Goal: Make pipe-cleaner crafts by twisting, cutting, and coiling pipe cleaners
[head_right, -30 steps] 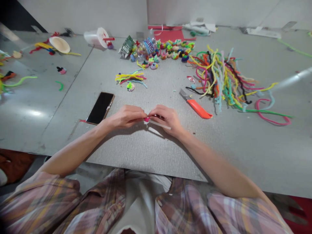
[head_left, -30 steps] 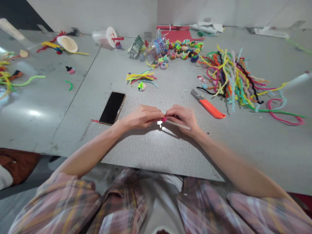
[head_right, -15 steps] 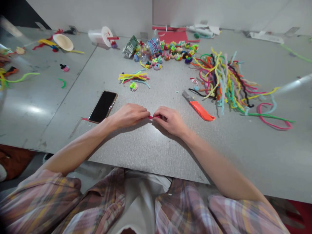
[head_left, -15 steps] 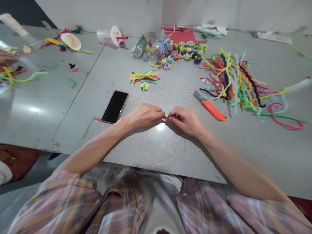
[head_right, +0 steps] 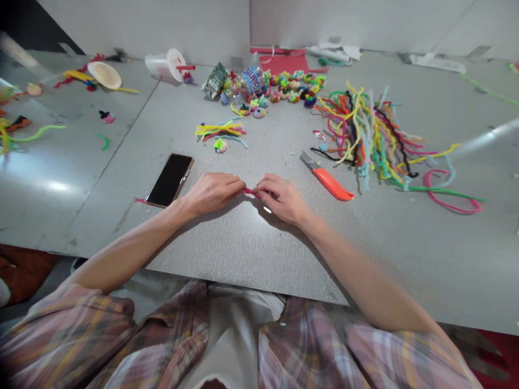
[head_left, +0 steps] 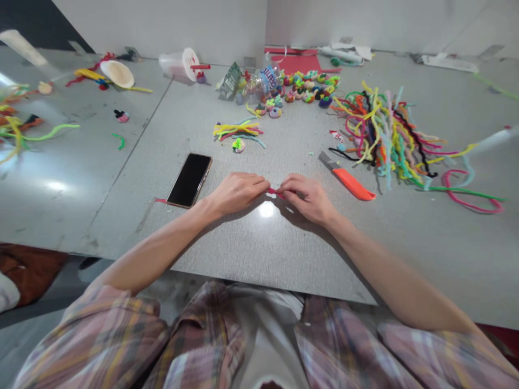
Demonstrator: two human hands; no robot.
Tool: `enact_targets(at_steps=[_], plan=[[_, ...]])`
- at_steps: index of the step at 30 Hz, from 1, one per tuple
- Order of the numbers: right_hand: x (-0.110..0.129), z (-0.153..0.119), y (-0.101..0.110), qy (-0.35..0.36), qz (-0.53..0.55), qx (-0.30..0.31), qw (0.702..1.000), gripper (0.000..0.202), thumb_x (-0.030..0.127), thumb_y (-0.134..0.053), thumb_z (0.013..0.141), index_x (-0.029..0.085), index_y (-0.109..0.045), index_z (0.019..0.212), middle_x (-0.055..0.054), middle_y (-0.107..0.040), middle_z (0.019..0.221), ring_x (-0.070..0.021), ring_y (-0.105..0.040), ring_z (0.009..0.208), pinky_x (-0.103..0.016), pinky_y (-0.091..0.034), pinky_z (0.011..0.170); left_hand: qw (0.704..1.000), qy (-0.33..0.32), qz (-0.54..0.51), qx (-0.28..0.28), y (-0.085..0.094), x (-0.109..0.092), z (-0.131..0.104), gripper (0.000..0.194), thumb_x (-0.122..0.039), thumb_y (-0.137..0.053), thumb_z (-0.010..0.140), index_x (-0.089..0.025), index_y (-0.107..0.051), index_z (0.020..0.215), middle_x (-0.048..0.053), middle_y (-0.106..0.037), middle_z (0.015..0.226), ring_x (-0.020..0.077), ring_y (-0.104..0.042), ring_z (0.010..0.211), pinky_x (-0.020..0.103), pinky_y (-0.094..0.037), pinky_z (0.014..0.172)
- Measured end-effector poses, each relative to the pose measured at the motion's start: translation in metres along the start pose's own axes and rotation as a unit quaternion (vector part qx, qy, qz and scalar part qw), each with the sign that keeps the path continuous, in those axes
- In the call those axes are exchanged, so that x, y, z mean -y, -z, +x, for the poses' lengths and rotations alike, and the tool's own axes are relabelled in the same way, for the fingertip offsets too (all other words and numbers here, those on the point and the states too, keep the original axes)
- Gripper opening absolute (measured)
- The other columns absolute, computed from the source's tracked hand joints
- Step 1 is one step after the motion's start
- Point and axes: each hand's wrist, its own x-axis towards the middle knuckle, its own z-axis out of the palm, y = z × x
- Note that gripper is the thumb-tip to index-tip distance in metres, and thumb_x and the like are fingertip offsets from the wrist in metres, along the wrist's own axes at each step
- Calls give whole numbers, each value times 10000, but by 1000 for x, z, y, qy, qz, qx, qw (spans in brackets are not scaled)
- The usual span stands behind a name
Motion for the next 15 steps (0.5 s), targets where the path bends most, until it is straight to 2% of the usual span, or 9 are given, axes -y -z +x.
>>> enact_targets(at_steps=[5,10,15], plan=[[-1,0,-1,-1,31,9,999,126,305,-691,1128,261,-791,1065,-31,-743,1014,-188,-677,874,-365,-516,797,1000,0,-7,-27,-2,-1,-1,260,-172,-522,1161,-178,-745,1027,62,-770,904,186,-686,789,330,-426,673],[2,0,-2,-18,28,4,999,125,344,-758,1103,262,-758,1008,-11,-697,959,-176,-633,817,-347,-482,751,999,-4,-3,-35,-3,-2,-2,241,-169,-534,1164,-180,-739,1039,54,-774,903,187,-693,790,332,-412,670],[3,-1,-6,-4,-5,-23,1000,89,321,-771,1086,267,-738,1024,-31,-733,1018,-218,-681,945,-390,-521,869,1000,-4,-17,-24,-1,-3,-1,256,-191,-523,1173,-184,-744,1044,64,-774,909,192,-707,811,328,-437,686]])
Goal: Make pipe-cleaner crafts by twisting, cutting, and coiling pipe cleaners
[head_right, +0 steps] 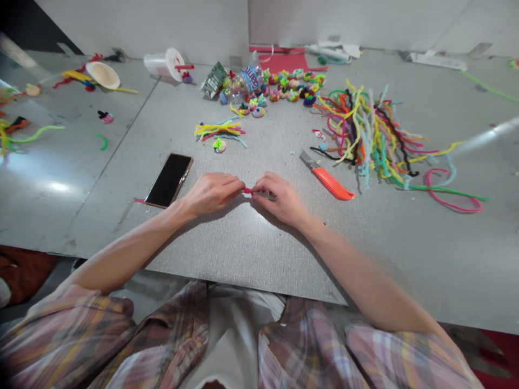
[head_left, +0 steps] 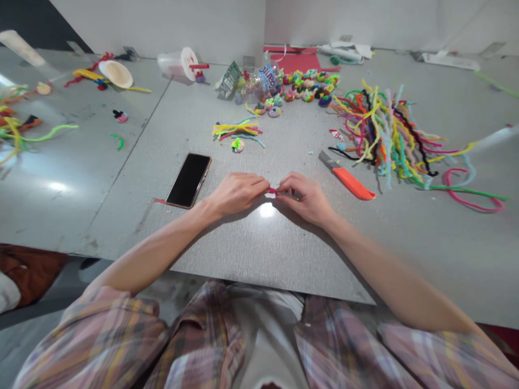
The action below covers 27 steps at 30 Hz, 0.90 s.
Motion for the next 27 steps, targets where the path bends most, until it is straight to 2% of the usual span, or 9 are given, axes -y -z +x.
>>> enact_targets(at_steps=[2,11,16,22,27], plan=[[0,-1,-1,-4,-3,0,1000,96,339,-768,1091,271,-728,1037,-38,-746,1033,-229,-690,966,-402,-535,885,1000,0,-10,4,0,-1,0,284,-216,-509,1184,-187,-748,1033,68,-774,905,192,-708,807,325,-443,689],[3,-5,-3,-1,-31,1,1000,134,388,-727,1130,262,-734,1083,-32,-740,960,-207,-674,840,-369,-527,764,1000,-3,-28,-8,-4,-2,-3,324,-270,-476,1205,-186,-751,1055,66,-789,902,198,-717,786,336,-432,671],[8,-7,-3,-3,-61,0,998,192,426,-686,1156,255,-736,1086,-41,-737,955,-199,-644,803,-364,-508,728,999,14,-41,5,-4,-2,-3,329,-288,-476,1207,-189,-755,1063,70,-797,897,190,-723,771,318,-423,658],[13,-8,-3,8,-98,4,995,180,408,-656,1172,262,-723,1090,-44,-738,962,-208,-650,831,-373,-502,763,999,22,-40,19,-3,-4,-3,335,-296,-470,1210,-194,-744,1047,63,-796,872,185,-715,737,324,-384,623],[14,-9,-5,8,-103,-1,995,153,366,-661,1164,264,-697,1056,-38,-727,953,-203,-645,818,-359,-483,739,999,28,-40,16,-3,-6,-2,417,-367,-443,1233,-199,-751,1007,59,-779,819,185,-695,693,332,-348,599]])
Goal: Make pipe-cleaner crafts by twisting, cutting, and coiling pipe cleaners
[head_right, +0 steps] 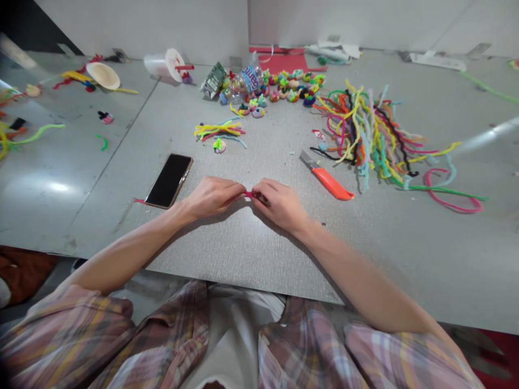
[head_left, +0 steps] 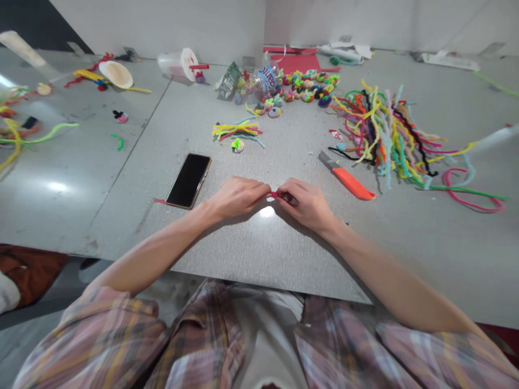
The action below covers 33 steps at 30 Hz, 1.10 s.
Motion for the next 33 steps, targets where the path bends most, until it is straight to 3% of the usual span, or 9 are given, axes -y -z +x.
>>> enact_targets(at_steps=[5,11,17,23,33], plan=[[0,-2,-2,3,-16,3,1000,136,331,-672,1145,258,-675,1030,-36,-731,947,-196,-615,784,-353,-454,710,999,21,-34,5,0,-3,0,513,-486,-424,1248,-199,-773,1004,54,-770,783,179,-678,647,319,-346,587],[0,-3,-5,19,-29,-1,999,164,332,-667,1142,251,-676,999,-24,-724,892,-181,-593,743,-349,-421,683,995,32,-80,43,2,-5,1,487,-442,-438,1244,-201,-761,972,41,-759,760,166,-672,645,300,-396,626],[1,-2,-4,-13,-19,0,1000,209,357,-669,1145,243,-710,975,-26,-734,867,-184,-616,734,-352,-440,705,1000,1,-19,15,1,-5,1,353,-445,-499,1231,-203,-742,1152,50,-825,976,181,-745,820,320,-412,651],[1,-1,-3,-18,-34,24,999,219,372,-653,1153,229,-727,1003,-50,-756,891,-202,-639,774,-359,-429,726,997,-36,69,2,1,-2,1,353,-252,-462,1224,-184,-720,993,37,-785,892,170,-713,782,347,-391,644],[4,-2,-3,-10,-122,43,992,297,387,-590,1171,217,-748,986,-68,-786,905,-198,-654,782,-351,-388,693,997,-25,65,45,3,-7,1,369,-299,-475,1241,-175,-730,1004,46,-783,853,185,-714,763,355,-359,637]])
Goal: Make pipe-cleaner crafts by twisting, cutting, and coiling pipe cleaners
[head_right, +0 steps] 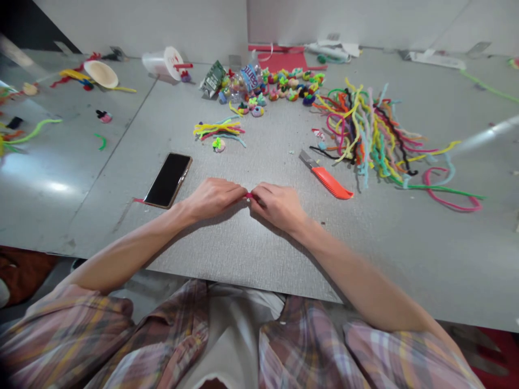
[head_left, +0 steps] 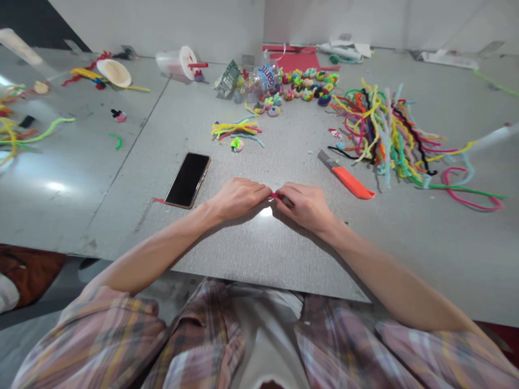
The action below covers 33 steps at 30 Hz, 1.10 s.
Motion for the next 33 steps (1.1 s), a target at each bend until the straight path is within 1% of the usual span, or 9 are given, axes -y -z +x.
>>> enact_targets(at_steps=[6,9,12,14,17,19,22,26,33], plan=[[-2,0,2,34,-71,28,997,367,369,-491,1204,198,-766,1032,-99,-820,965,-209,-677,813,-368,-346,671,997,27,-61,35,3,2,0,443,-342,-395,1252,-191,-716,986,47,-757,798,179,-669,690,361,-284,610],[-2,2,6,51,-90,67,992,429,372,-416,1236,180,-762,1071,-120,-822,993,-220,-682,829,-376,-318,669,990,53,-122,49,3,4,0,471,-433,-406,1254,-204,-715,982,38,-738,769,170,-647,658,344,-303,621],[-2,4,7,38,-97,97,990,457,411,-387,1250,179,-753,1102,-129,-822,1010,-233,-684,844,-379,-285,669,980,72,-171,68,2,6,0,491,-487,-411,1251,-216,-730,994,35,-737,771,173,-653,667,330,-345,646],[-2,5,6,18,-89,115,989,465,436,-374,1250,188,-740,1107,-128,-818,1005,-239,-674,838,-379,-275,673,980,86,-160,84,2,6,1,491,-516,-414,1246,-225,-750,1037,44,-758,805,185,-673,691,329,-354,654],[-5,7,5,-27,-56,133,989,443,447,-370,1241,209,-712,1089,-113,-798,965,-242,-648,807,-377,-289,690,985,112,-92,92,4,7,2,438,-569,-506,1209,-229,-769,1124,71,-807,903,213,-710,751,328,-338,645],[-9,8,5,-54,-30,138,989,410,432,-376,1231,220,-694,1084,-104,-781,946,-245,-635,799,-376,-313,710,987,121,-54,89,4,9,3,383,-533,-547,1197,-226,-771,1141,85,-827,964,225,-728,792,325,-331,637],[-13,9,6,-74,-3,140,987,382,428,-380,1220,230,-679,1090,-95,-755,935,-252,-623,807,-376,-339,735,989,121,-30,83,3,12,2,376,-423,-481,1222,-222,-775,1099,89,-828,970,222,-735,805,325,-333,625],[-17,9,6,-70,18,144,987,387,447,-372,1223,240,-675,1099,-85,-740,940,-252,-620,821,-373,-354,754,989,119,-29,80,-1,14,1,443,-446,-441,1239,-219,-776,1057,84,-803,892,222,-727,760,340,-319,602],[-22,7,4,-43,31,123,991,421,463,-358,1232,249,-670,1047,-69,-738,926,-245,-617,813,-371,-364,750,990,109,-21,85,-2,14,1,442,-486,-462,1232,-226,-764,1041,75,-797,850,220,-704,689,356,-257,578]])
